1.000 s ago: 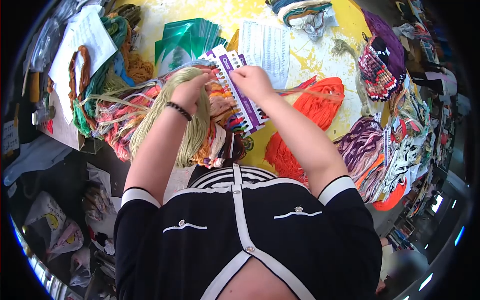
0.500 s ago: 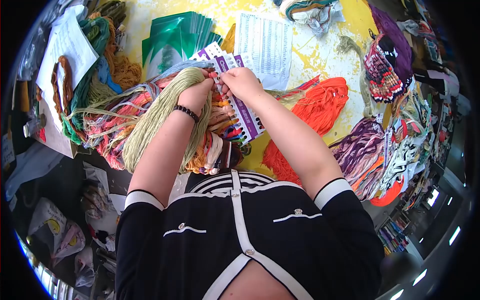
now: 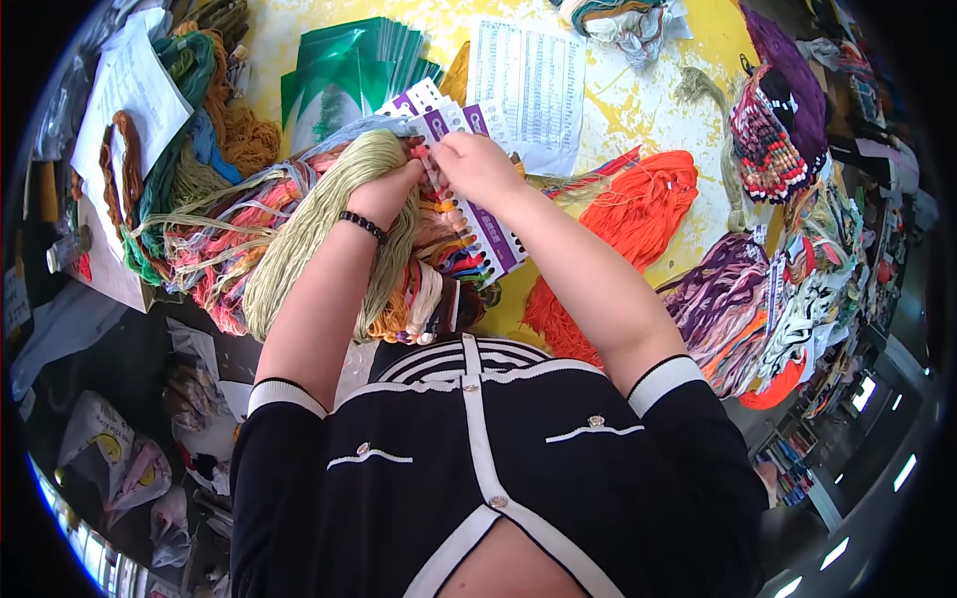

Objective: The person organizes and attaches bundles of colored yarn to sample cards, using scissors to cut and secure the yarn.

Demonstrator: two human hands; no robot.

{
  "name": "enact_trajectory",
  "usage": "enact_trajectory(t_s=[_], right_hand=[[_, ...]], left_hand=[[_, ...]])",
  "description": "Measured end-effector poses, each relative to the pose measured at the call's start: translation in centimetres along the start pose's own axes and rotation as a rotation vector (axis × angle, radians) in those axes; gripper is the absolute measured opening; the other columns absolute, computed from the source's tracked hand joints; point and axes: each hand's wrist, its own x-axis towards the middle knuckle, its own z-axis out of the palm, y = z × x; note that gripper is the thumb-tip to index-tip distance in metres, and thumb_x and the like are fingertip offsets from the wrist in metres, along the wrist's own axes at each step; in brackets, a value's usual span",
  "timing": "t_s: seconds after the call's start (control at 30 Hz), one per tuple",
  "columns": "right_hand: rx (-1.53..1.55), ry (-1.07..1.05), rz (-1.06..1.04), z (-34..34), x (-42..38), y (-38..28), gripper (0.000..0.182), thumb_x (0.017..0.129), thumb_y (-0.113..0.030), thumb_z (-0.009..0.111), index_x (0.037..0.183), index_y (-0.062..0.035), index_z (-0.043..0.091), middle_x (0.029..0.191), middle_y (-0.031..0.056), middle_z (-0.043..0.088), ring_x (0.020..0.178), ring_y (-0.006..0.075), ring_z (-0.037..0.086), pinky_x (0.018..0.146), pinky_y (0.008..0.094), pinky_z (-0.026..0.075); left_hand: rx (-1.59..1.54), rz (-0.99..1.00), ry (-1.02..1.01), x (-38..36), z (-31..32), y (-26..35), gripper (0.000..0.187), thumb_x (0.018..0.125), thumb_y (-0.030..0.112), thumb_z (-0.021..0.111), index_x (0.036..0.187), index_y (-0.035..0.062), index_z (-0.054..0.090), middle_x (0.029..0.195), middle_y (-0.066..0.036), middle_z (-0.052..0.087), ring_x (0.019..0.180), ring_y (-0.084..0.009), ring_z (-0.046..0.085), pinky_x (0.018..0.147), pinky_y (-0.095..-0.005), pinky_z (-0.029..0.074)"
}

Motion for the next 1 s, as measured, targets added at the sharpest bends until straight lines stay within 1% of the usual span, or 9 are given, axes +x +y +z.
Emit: enact_trajectory(t_s=[0.07,0.2,0.53,0.67,0.73,0.77,0.87,0.93,1.0], right_hand=[[0.671,-0.076,0.275,-0.6,-0.6,0.3,0.022,0.090,-0.023,0.051,0.094,-0.0025,0.058,0.074,0.0069,0.064,0.065,0.0127,0.059,0.060,0.0283,0.047],[0.612,-0.034,0.247,-0.1,-1.1,0.7,0.020,0.091,-0.014,0.049,0.106,-0.0011,0.052,0.076,0.0072,0.063,0.066,0.0118,0.057,0.061,0.0260,0.046],[1.287,-0.006,0.329,-1.5,-2.4,0.0,0.018,0.090,-0.010,0.049,0.106,-0.0031,0.051,0.077,0.0050,0.060,0.070,0.0145,0.057,0.068,0.0269,0.045],[1.130,-0.012,0.282,-2.5,-3.6,0.5,0.020,0.089,-0.015,0.055,0.105,-0.0034,0.053,0.080,0.0056,0.062,0.074,0.0134,0.059,0.067,0.0284,0.046],[0.125,0.221,0.178,-4.2,-5.0,-0.3,0.028,0.086,-0.021,0.063,0.106,-0.0040,0.056,0.084,0.0056,0.064,0.073,0.0110,0.060,0.062,0.0284,0.047],[0.012,0.392,0.066,-3.1,-4.9,1.9,0.036,0.080,-0.033,0.068,0.098,-0.0033,0.061,0.073,0.0068,0.062,0.067,0.0149,0.061,0.063,0.0300,0.048],[0.371,-0.076,0.279,-2.9,-5.0,2.4,0.032,0.078,-0.034,0.069,0.089,-0.0040,0.065,0.064,0.0052,0.060,0.062,0.0150,0.061,0.059,0.0307,0.047],[0.413,0.002,0.259,-3.7,-5.7,1.0,0.030,0.078,-0.034,0.069,0.081,-0.0041,0.067,0.059,0.0041,0.057,0.056,0.0149,0.057,0.056,0.0308,0.044],[0.334,0.106,0.227,-4.3,-5.9,1.6,0.027,0.080,-0.031,0.068,0.083,-0.0043,0.067,0.059,0.0036,0.057,0.052,0.0143,0.052,0.053,0.0304,0.040]], left_hand=[[0.040,0.223,0.101,-1.2,-1.0,1.7,0.013,0.082,0.007,0.065,0.091,0.0053,0.055,0.087,-0.002,0.061,0.077,-0.0079,0.054,0.069,-0.0240,0.045],[-1.005,-0.011,-0.028,-4.5,-0.8,7.2,0.015,0.086,0.000,0.059,0.099,0.0032,0.053,0.091,-0.008,0.063,0.077,-0.0156,0.060,0.073,-0.0259,0.048],[-0.550,0.121,-0.140,-3.1,1.4,5.1,0.035,0.090,-0.001,0.050,0.124,0.0009,0.043,0.106,-0.010,0.063,0.072,-0.0122,0.056,0.068,-0.0244,0.047],[0.250,0.365,-0.209,-4.1,0.4,5.4,0.045,0.084,-0.002,0.057,0.127,0.0004,0.042,0.088,-0.003,0.060,0.070,-0.0100,0.054,0.069,-0.0212,0.046],[-0.479,0.204,-0.187,-5.6,0.1,6.0,0.045,0.080,0.000,0.064,0.122,0.0008,0.048,0.086,0.000,0.056,0.077,-0.0085,0.054,0.074,-0.0227,0.047],[-0.565,0.190,-0.174,-6.2,-0.4,6.6,0.045,0.079,-0.001,0.065,0.121,0.0012,0.049,0.086,0.000,0.055,0.077,-0.0084,0.054,0.074,-0.0229,0.048],[-0.542,0.246,-0.105,-7.7,-1.4,7.5,0.042,0.079,-0.002,0.065,0.119,0.0021,0.052,0.086,0.000,0.054,0.076,-0.0082,0.055,0.072,-0.0233,0.049],[-0.439,0.318,-0.047,-7.7,-2.4,7.1,0.040,0.080,-0.003,0.064,0.118,0.0027,0.053,0.084,0.000,0.054,0.076,-0.0079,0.055,0.072,-0.0234,0.049],[0.036,0.383,0.434,-6.9,-4.4,5.2,0.032,0.086,0.003,0.061,0.117,0.0037,0.055,0.080,0.001,0.054,0.074,-0.0083,0.054,0.068,-0.0230,0.049]])
